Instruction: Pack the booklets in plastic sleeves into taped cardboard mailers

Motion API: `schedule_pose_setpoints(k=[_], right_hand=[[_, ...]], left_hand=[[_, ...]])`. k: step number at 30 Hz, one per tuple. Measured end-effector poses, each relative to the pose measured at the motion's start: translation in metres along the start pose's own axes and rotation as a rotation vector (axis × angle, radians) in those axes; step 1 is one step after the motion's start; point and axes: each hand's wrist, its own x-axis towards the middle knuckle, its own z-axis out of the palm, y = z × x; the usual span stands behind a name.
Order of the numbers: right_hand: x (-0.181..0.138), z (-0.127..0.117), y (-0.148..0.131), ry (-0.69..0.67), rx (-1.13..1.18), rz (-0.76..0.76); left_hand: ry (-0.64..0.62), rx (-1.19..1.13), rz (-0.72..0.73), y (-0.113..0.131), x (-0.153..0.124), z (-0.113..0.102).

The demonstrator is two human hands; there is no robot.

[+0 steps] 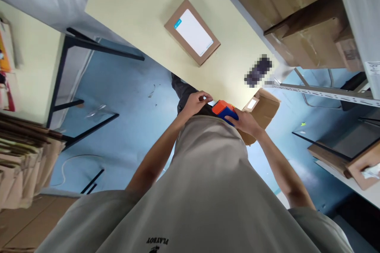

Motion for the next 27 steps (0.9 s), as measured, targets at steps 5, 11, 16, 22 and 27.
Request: schedule_pose_setpoints(k=[5, 11, 16, 22, 27], right_hand=[[0.015, -0.022, -0.005, 0.028, -0.048, -0.002], [0.016, -0.042, 0.007, 0.025, -0.138, -0.023], [0.04, -0.029, 0.012, 0.137, -0.188, 0.015], [0.095, 0.008, -0.004, 0.266, -0.204, 0.114], [0.111, 0.025, -0.012, 0.26, -0.2, 0.164]], left_hand=[[0.046, 0.0, 0.043, 0.0, 0.022, -0.002], [0.187, -0.001, 0.035, -0.016, 0.036, -0.034], [0.326, 0.018, 0.028, -0.034, 0.063, -0.057], [0.537, 0.058, 0.042, -0.043, 0.1, -0.058], [0.547, 0.027, 0.079, -0.05, 0.117, -0.06]])
